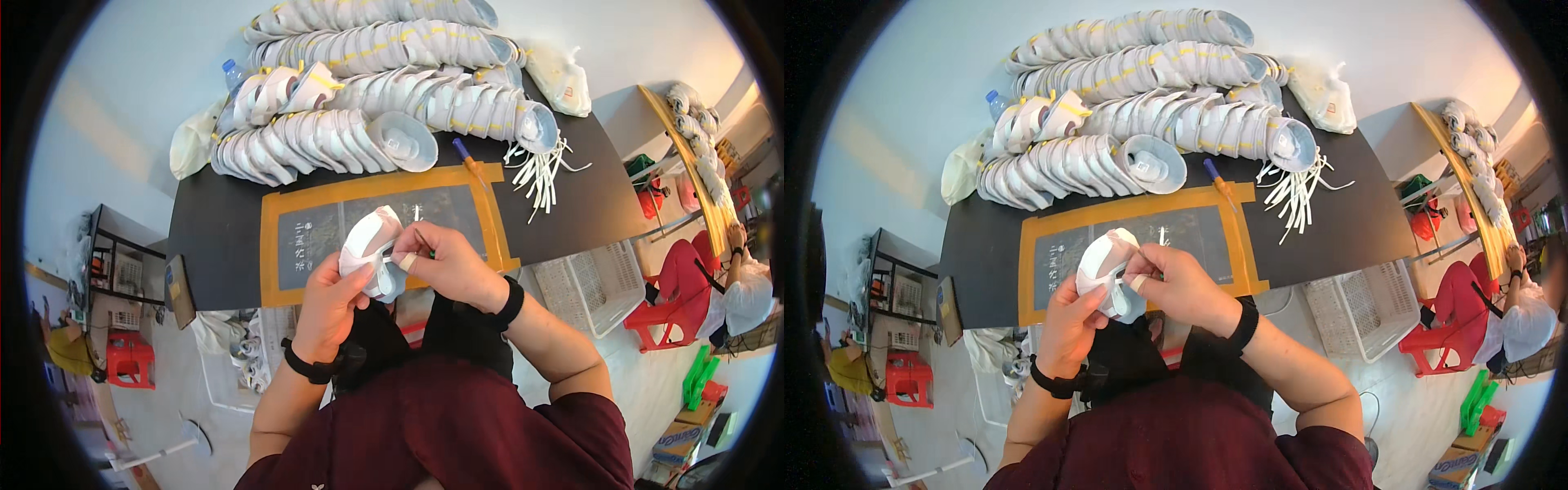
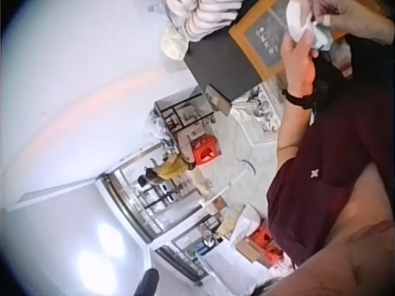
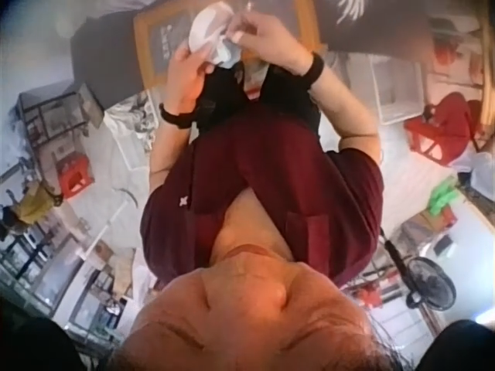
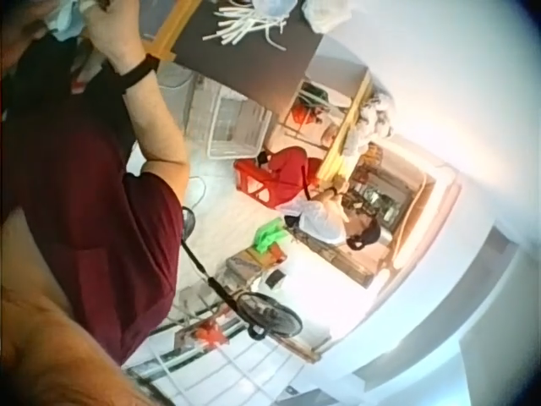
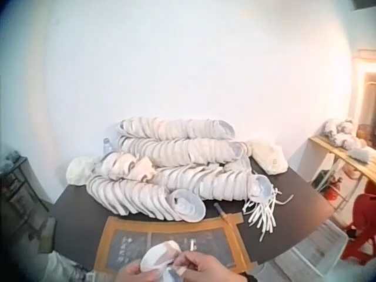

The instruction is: Manually assembling and trimming components of a shoe upper using a small hand tool.

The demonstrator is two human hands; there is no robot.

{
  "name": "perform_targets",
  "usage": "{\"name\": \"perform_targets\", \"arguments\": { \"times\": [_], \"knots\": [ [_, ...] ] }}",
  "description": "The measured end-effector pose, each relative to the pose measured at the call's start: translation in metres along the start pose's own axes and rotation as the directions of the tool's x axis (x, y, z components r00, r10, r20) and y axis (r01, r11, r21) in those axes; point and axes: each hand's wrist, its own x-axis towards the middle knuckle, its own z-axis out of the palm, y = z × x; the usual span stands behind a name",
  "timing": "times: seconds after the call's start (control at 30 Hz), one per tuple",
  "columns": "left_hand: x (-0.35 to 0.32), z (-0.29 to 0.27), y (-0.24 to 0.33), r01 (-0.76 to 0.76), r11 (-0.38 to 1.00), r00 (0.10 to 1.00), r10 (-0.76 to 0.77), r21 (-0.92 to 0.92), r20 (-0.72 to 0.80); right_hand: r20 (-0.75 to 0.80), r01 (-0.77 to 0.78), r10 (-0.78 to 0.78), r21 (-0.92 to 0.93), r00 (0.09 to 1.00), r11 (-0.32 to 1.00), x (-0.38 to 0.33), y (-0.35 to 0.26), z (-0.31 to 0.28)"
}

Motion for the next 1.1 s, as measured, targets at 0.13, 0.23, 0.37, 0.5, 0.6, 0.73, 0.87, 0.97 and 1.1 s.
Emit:
{"name": "perform_targets", "arguments": {
  "times": [0.13, 0.23, 0.37, 0.5, 0.6, 0.73, 0.87, 0.97, 1.1],
  "knots": [
    [-0.002, -0.003, -0.004, -0.029, 0.999, 0.999, 0.03, 0.023, -0.031, -0.003, -0.025, 0.024, -0.019, 1.0, 1.0, 0.002, 0.003, 0.007],
    [-0.001, -0.003, -0.008, -0.073, 0.996, 0.997, 0.075, 0.04, -0.032, -0.003, -0.028, 0.028, -0.021, 1.0, 0.999, 0.003, 0.0, 0.007],
    [-0.001, -0.002, -0.011, -0.117, 0.988, 0.993, 0.12, 0.098, -0.022, -0.006, -0.025, 0.024, -0.068, 1.0, 0.997, 0.003, 0.0, 0.007],
    [-0.006, 0.012, -0.006, -0.144, 0.972, 0.985, 0.159, 0.185, -0.066, -0.037, 0.012, -0.017, -0.121, 0.999, 0.993, 0.002, 0.003, 0.007],
    [-0.003, 0.014, -0.011, -0.196, 0.931, 0.969, 0.233, 0.307, -0.088, -0.038, 0.017, -0.021, -0.118, 0.999, 0.993, 0.003, 0.005, 0.007],
    [-0.001, 0.014, -0.02, -0.268, 0.92, 0.944, 0.31, 0.285, -0.114, -0.009, 0.022, -0.023, -0.125, 1.0, 0.992, 0.005, 0.003, 0.008],
    [0.005, 0.002, -0.011, -0.225, 0.953, 0.948, 0.263, 0.204, -0.179, -0.069, 0.113, -0.142, -0.314, 0.988, 0.943, 0.001, -0.003, 0.01],
    [0.011, 0.001, 0.001, -0.305, 0.952, 0.909, 0.298, 0.024, -0.292, -0.057, 0.043, -0.08, -0.482, 0.995, 0.875, -0.001, -0.015, 0.001],
    [0.019, -0.019, 0.007, -0.344, 0.939, 0.897, 0.32, -0.026, -0.306, -0.09, 0.071, -0.14, -0.531, 0.986, 0.844, -0.003, -0.001, -0.013]
  ]
}}
